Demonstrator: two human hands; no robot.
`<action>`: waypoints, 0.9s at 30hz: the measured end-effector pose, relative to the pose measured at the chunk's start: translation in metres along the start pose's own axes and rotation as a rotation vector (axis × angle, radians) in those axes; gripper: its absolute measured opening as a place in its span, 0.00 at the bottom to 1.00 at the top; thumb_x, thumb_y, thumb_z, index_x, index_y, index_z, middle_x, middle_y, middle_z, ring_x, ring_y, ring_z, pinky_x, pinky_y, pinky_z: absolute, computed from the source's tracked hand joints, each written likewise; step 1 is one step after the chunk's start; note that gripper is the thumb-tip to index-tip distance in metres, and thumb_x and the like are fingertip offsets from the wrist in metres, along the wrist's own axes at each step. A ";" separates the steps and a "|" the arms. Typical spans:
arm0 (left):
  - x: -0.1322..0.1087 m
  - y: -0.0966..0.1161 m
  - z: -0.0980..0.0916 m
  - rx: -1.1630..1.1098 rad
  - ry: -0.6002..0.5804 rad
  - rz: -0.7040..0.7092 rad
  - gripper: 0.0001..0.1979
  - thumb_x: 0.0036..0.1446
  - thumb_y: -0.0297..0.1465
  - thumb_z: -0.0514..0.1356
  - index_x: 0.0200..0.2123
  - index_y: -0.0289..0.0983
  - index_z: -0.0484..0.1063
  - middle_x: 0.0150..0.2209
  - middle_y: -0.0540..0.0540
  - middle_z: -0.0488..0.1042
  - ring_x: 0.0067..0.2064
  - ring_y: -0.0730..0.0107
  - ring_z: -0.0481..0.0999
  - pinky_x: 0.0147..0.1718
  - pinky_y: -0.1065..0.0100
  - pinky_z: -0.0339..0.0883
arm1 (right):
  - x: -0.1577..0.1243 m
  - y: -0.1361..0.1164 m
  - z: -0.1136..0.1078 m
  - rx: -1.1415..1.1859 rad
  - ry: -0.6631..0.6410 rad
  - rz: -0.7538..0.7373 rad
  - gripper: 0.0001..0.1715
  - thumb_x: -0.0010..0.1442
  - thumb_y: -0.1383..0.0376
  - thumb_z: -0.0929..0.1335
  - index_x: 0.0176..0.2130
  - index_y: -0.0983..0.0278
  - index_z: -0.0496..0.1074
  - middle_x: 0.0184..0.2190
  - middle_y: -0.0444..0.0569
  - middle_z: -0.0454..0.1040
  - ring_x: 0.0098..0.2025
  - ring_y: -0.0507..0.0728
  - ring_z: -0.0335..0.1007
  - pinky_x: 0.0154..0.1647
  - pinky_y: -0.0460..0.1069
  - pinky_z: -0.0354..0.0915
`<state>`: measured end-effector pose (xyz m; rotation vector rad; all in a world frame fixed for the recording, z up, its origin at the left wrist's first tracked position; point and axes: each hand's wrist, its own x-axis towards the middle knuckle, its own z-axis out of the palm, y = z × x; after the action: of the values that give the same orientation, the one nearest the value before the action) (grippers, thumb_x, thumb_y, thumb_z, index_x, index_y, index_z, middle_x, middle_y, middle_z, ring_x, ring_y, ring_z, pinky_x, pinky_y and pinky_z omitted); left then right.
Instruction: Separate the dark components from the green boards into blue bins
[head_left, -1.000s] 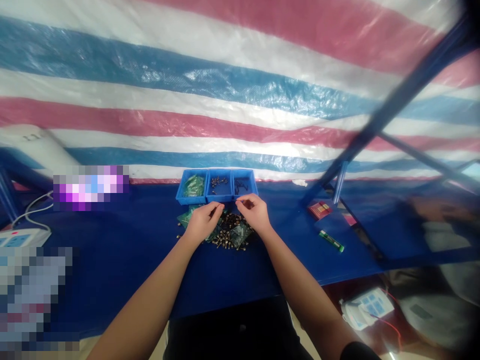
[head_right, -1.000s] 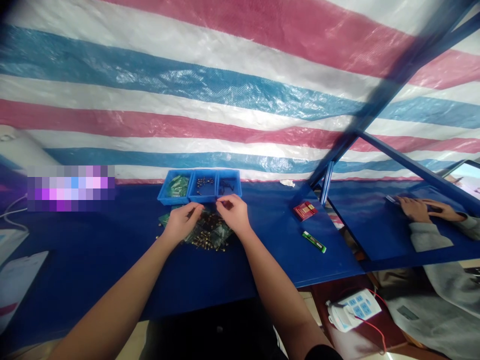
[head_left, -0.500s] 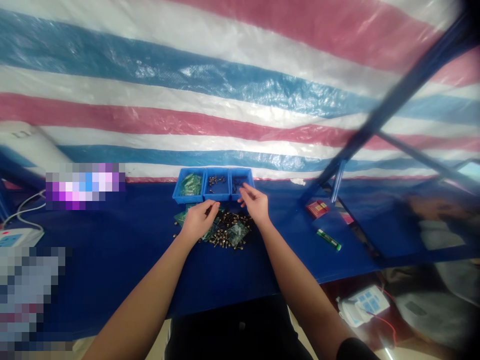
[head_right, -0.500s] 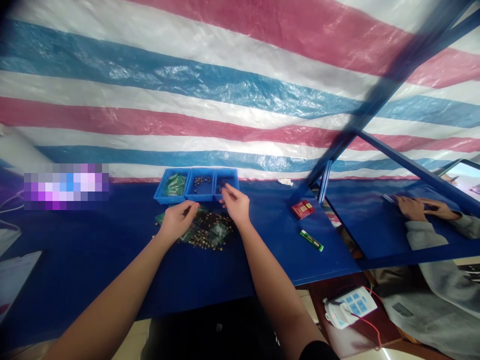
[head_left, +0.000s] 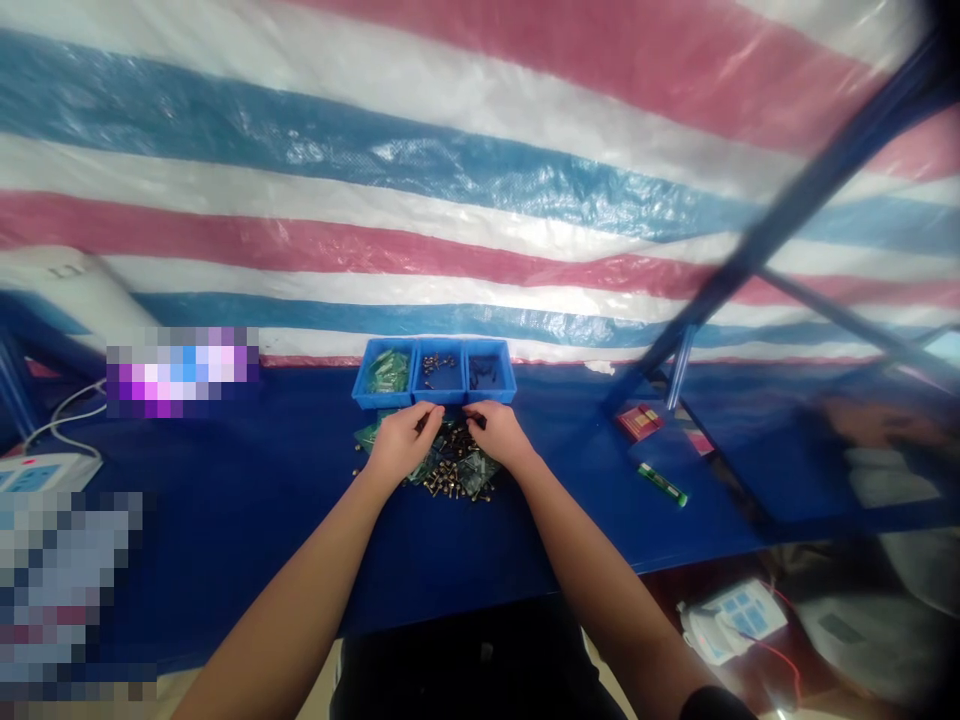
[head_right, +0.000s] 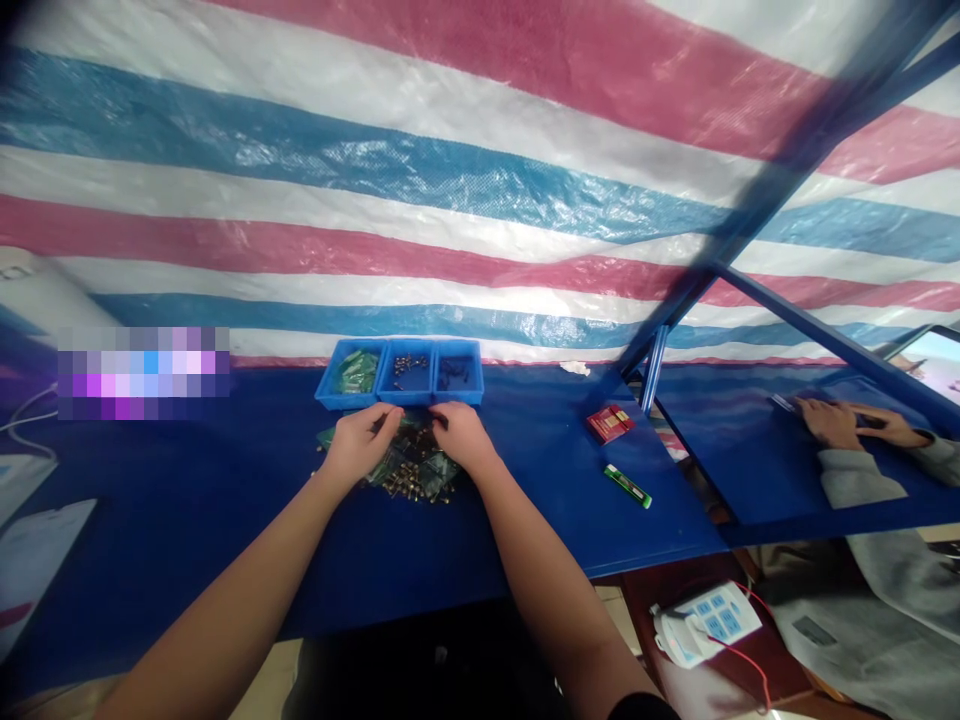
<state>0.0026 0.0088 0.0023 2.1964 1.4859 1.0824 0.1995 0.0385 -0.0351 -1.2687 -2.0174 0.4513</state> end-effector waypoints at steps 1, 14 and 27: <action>0.000 0.000 0.000 0.005 -0.008 0.000 0.16 0.65 0.40 0.51 0.32 0.38 0.72 0.25 0.51 0.73 0.27 0.71 0.71 0.28 0.72 0.61 | 0.000 0.001 -0.001 0.017 -0.002 0.010 0.17 0.56 0.73 0.66 0.44 0.62 0.77 0.39 0.50 0.79 0.41 0.58 0.75 0.49 0.52 0.69; 0.000 0.003 0.000 0.005 -0.029 0.015 0.19 0.66 0.42 0.49 0.32 0.38 0.72 0.24 0.50 0.74 0.26 0.70 0.72 0.28 0.72 0.62 | -0.003 0.000 -0.004 0.081 0.029 0.036 0.20 0.51 0.77 0.66 0.42 0.62 0.77 0.38 0.50 0.78 0.38 0.56 0.75 0.46 0.52 0.71; -0.001 0.000 0.007 -0.098 -0.096 0.019 0.17 0.63 0.42 0.54 0.47 0.39 0.74 0.29 0.50 0.77 0.27 0.70 0.74 0.29 0.71 0.65 | -0.005 -0.027 -0.011 0.794 0.134 0.172 0.15 0.51 0.62 0.72 0.41 0.63 0.77 0.36 0.49 0.80 0.39 0.56 0.78 0.46 0.53 0.73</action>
<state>0.0070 0.0089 -0.0031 2.1676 1.3456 1.0175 0.1914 0.0209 -0.0134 -0.9246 -1.3813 1.0850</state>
